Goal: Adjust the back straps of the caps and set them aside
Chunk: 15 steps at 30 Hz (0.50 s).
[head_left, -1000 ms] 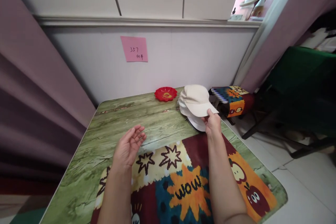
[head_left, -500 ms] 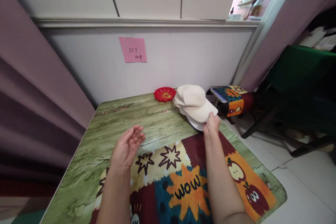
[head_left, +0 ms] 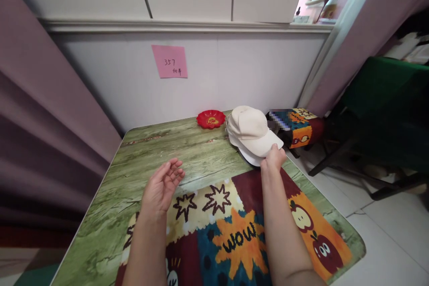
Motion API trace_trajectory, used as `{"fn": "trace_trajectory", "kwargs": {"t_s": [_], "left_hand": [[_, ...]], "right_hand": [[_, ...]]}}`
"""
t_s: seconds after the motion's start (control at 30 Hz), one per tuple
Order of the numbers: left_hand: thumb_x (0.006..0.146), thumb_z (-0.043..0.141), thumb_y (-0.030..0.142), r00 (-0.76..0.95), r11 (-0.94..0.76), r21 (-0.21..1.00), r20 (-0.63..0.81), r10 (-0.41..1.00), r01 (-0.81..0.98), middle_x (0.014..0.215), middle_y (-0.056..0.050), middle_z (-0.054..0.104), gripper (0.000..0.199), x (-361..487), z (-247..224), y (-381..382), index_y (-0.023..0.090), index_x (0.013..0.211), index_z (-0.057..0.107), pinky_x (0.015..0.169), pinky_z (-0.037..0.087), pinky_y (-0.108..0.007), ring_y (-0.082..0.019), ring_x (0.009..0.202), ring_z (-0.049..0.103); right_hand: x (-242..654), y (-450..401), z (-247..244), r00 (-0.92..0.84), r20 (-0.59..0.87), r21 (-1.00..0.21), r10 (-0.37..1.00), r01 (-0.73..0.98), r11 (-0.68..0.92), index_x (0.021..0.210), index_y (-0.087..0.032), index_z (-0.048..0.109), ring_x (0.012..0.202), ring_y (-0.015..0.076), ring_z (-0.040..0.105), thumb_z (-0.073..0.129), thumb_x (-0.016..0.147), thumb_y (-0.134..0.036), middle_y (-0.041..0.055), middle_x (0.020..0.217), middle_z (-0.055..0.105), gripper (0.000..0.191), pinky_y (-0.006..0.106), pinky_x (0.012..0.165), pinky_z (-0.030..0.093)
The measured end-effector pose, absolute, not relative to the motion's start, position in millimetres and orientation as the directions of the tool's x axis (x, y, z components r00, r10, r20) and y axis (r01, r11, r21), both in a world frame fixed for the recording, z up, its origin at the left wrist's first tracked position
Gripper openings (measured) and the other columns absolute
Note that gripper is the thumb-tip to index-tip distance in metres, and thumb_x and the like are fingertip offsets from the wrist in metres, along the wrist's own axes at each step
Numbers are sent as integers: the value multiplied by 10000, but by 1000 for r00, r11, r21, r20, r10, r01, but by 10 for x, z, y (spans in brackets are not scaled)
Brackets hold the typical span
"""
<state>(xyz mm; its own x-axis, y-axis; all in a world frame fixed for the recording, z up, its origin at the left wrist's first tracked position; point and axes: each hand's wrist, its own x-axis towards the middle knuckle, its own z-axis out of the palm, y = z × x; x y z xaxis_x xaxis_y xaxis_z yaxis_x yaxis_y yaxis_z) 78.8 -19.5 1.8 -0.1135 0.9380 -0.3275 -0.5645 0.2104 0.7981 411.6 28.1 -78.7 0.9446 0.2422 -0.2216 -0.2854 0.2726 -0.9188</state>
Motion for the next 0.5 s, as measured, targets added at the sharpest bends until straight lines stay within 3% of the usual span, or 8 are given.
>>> {"fn": "trace_trajectory", "kwargs": {"t_s": [0.13, 0.37, 0.5], "left_hand": [[885, 517, 106, -120, 208, 794, -332, 936, -571, 828, -71, 721, 189, 783, 15, -193, 101, 882, 706, 643, 586, -257, -131, 651, 666], [884, 517, 106, -119, 207, 796, -328, 937, -568, 823, -75, 719, 189, 798, 35, -204, 102, 874, 706, 646, 587, -256, -129, 656, 665], [871, 539, 113, -120, 196, 803, -314, 942, -564, 829, -75, 719, 168, 778, 32, -206, 106, 883, 706, 633, 584, -254, -127, 645, 664]], "right_hand": [[4127, 306, -776, 950, -228, -910, 215, -286, 300, 1023, -103, 593, 886, 190, 694, 486, 803, -241, 111, 1029, 688, 281, 341, 778, 598], [4148, 295, -847, 942, -200, -917, 270, -277, 287, 975, -109, 618, 865, 210, 700, 569, 700, -204, 83, 955, 711, 295, 402, 825, 590], [4133, 307, -838, 952, -166, -930, 258, -238, 280, 1050, -106, 601, 933, 229, 690, 538, 655, -168, 95, 1031, 699, 405, 434, 871, 569]]}}
